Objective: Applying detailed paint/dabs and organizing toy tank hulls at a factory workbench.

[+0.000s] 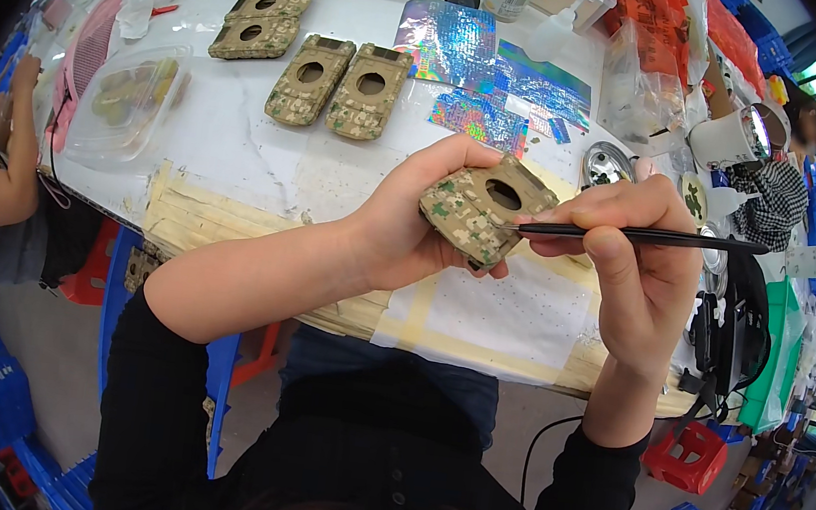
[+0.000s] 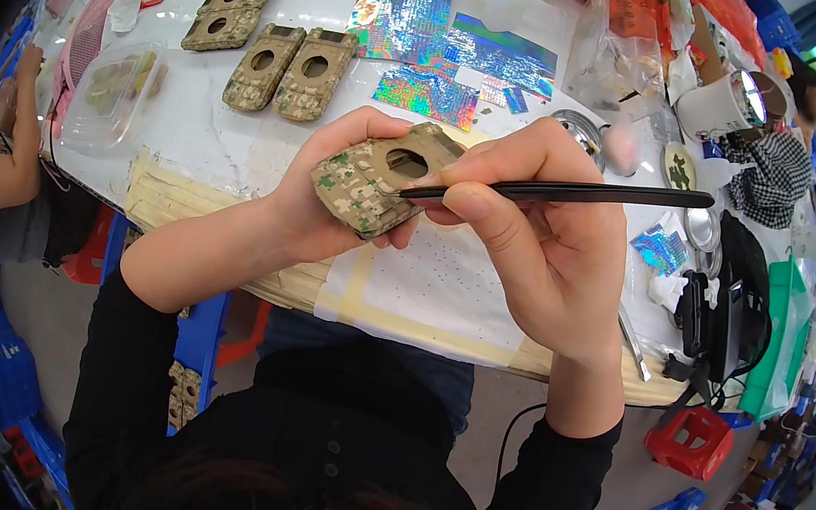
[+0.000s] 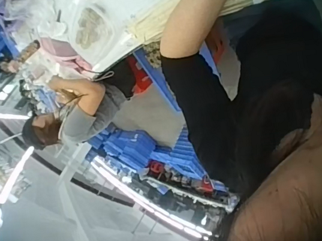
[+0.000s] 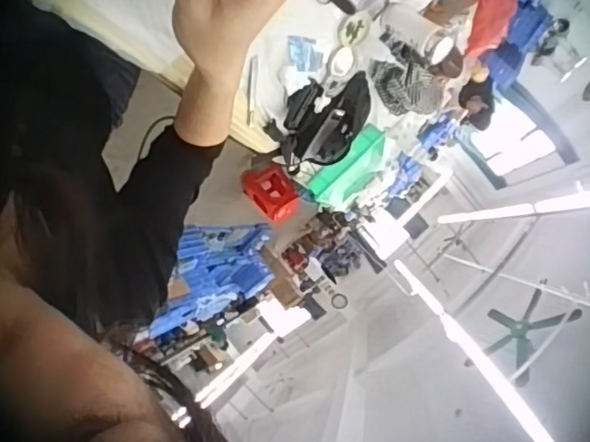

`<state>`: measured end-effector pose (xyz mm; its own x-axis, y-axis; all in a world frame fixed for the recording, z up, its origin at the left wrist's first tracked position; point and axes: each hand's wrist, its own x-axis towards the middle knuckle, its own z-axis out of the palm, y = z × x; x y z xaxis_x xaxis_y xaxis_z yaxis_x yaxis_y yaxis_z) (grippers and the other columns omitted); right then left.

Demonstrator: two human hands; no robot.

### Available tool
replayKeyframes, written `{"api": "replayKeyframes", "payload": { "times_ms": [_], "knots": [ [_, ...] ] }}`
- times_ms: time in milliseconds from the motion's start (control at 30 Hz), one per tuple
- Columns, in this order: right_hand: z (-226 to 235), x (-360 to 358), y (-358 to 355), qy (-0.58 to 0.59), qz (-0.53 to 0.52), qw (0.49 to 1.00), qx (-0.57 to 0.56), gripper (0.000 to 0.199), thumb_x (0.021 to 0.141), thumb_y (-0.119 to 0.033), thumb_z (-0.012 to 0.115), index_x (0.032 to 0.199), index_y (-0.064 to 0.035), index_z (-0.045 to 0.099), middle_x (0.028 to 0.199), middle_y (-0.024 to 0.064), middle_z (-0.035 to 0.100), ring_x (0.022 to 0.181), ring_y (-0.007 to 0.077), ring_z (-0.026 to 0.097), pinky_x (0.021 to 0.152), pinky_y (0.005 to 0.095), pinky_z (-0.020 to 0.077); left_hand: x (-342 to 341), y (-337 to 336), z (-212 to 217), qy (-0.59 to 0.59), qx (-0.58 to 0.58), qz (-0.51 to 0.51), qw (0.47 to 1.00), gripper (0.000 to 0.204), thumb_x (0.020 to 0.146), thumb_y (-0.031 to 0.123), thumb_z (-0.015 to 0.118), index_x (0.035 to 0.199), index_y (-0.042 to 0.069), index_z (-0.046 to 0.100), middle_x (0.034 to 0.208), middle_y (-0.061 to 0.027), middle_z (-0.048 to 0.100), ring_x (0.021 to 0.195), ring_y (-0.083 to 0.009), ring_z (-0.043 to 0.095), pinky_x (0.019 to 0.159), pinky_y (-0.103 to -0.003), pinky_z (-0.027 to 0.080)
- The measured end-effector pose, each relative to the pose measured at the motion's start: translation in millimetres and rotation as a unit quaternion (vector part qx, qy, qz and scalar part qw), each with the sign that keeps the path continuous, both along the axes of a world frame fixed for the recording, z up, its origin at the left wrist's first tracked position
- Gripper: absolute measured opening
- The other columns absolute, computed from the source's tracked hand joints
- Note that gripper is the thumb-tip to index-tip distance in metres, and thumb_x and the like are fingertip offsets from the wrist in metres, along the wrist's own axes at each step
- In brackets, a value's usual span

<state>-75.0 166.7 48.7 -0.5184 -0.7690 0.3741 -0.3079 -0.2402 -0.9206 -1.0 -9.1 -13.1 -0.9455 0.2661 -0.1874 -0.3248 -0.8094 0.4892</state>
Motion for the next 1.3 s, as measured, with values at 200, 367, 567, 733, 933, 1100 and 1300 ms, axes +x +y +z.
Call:
{"api": "replayKeyframes", "payload": {
  "times_ms": [200,367,567,733,933,1100,1300],
  "knots": [
    [-3.7,0.5,0.7,-0.01,0.0,1.0,-0.017,0.009,0.089,-0.002,0.058,0.093,0.0049,0.055,0.09,0.011,0.061,0.082,0.0139,0.062,0.075,0.0255,0.0519,-0.2,-0.9,-1.0,0.0,0.0,-0.004,1.0,0.037,0.086,0.037,0.048,0.101,0.005,0.058,0.088,-0.0098,0.064,0.069,-0.0238,0.063,0.06,-0.038,0.053],
    [-3.7,-0.6,2.2,0.024,-0.01,1.0,-0.005,0.009,0.087,-0.003,0.062,0.092,0.0042,0.059,0.09,0.0108,0.061,0.082,0.014,0.061,0.073,0.0247,0.0498,-0.5,1.6,2.6,-0.019,-0.003,0.011,1.0,0.038,0.086,0.037,0.045,0.1,0.004,0.059,0.084,-0.0104,0.064,0.063,-0.0252,0.062,0.053,-0.035,0.05],
    [-2.3,-0.7,2.7,0.05,-0.023,0.998,0.01,0.01,0.084,-0.003,0.066,0.09,0.003,0.062,0.089,0.0107,0.063,0.083,0.0163,0.061,0.075,0.027,0.0477,0.2,5.8,12.2,-0.061,-0.009,0.039,0.997,0.04,0.088,0.036,0.041,0.097,0.003,0.061,0.076,-0.0117,0.064,0.051,-0.0261,0.059,0.042,-0.031,0.044],
    [-3.7,-0.5,3.0,0.048,-0.03,0.998,0.01,0.011,0.082,-0.003,0.067,0.09,0.003,0.063,0.088,0.0109,0.064,0.084,0.0174,0.061,0.076,0.0279,0.0475,-0.1,6.5,14.3,-0.072,-0.014,0.042,0.996,0.039,0.088,0.036,0.041,0.095,0.003,0.061,0.075,-0.011,0.064,0.051,-0.0257,0.059,0.042,-0.03,0.043],
    [-4.0,-0.1,2.5,0.046,-0.028,0.999,0.006,0.011,0.082,-0.002,0.067,0.09,0.0033,0.062,0.088,0.0109,0.064,0.083,0.0177,0.061,0.075,0.0279,0.0477,0.3,5.8,12.3,-0.067,-0.017,0.041,0.997,0.039,0.088,0.036,0.04,0.095,0.003,0.061,0.075,-0.0108,0.064,0.051,-0.0256,0.059,0.042,-0.03,0.043],
    [-3.8,-0.1,3.2,0.048,-0.03,0.998,0.009,0.011,0.082,-0.002,0.067,0.09,0.0033,0.062,0.089,0.0111,0.064,0.084,0.018,0.061,0.075,0.0279,0.0478,0.3,6.0,13.2,-0.07,-0.022,0.042,0.996,0.039,0.088,0.036,0.04,0.096,0.003,0.061,0.075,-0.0108,0.064,0.051,-0.0256,0.059,0.042,-0.03,0.044],
    [-4.2,0.0,3.1,0.048,-0.029,0.998,0.006,0.011,0.082,-0.001,0.067,0.09,0.0032,0.062,0.089,0.0117,0.064,0.084,0.0188,0.062,0.076,0.0286,0.0476,0.1,5.5,10.7,-0.063,-0.016,0.04,0.997,0.04,0.088,0.036,0.04,0.097,0.003,0.06,0.077,-0.0106,0.065,0.052,-0.0255,0.059,0.043,-0.031,0.045]
  ]
}}
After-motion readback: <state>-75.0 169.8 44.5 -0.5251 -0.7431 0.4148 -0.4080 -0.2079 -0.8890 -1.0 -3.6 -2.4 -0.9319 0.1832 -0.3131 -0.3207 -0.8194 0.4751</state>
